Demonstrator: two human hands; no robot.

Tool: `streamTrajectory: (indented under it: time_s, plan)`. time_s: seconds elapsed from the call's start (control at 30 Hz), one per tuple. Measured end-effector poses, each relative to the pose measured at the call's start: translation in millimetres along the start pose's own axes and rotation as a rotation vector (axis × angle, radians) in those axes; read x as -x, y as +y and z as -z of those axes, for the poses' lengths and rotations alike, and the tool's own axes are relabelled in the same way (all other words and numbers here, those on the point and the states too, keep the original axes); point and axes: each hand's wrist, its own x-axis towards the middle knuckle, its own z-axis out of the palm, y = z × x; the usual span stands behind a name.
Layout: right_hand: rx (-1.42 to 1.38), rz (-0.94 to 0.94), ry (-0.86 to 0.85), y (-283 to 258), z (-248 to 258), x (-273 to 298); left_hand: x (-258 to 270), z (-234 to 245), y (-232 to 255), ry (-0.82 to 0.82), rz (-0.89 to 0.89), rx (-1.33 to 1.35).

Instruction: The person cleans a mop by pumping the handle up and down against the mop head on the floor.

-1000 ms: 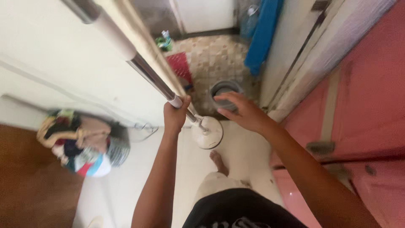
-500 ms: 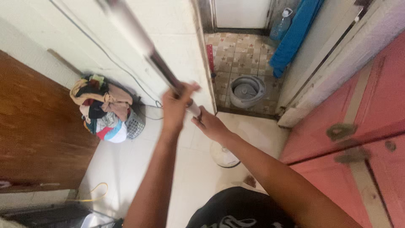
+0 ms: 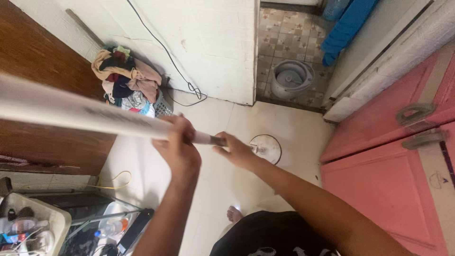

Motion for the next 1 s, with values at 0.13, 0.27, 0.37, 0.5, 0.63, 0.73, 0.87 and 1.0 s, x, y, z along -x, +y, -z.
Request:
streamTrajectory:
  time_s: [0.13,0.27,0.37,0.5,0.63,0.73,0.87,1.0]
  plan:
    - [0.285,0.007,-0.032,-15,27,2,19,1,-15,-0.143,0.183,0.058]
    - [0.323,-0.089,-0.110,5,43,8,43,-11,-12,-0.291,0.243,-0.003]
    - [0.253,-0.107,-0.089,35,47,8,48,-18,-15,-0.358,0.248,-0.146]
    - [0.249,-0.187,-0.096,93,55,8,63,-32,-14,-0.422,0.206,-0.291]
    - [0.277,-0.126,-0.101,143,52,4,79,-38,-23,-0.389,0.154,-0.267]
    - [0.265,0.074,-0.083,130,39,7,92,-27,-7,-0.165,-0.036,-0.318]
    - [0.068,0.189,-0.352,80,43,7,105,-8,25,0.019,-0.006,-0.140]
    - [0.120,0.224,-0.393,69,43,3,100,-8,39,-0.170,-0.022,-0.032]
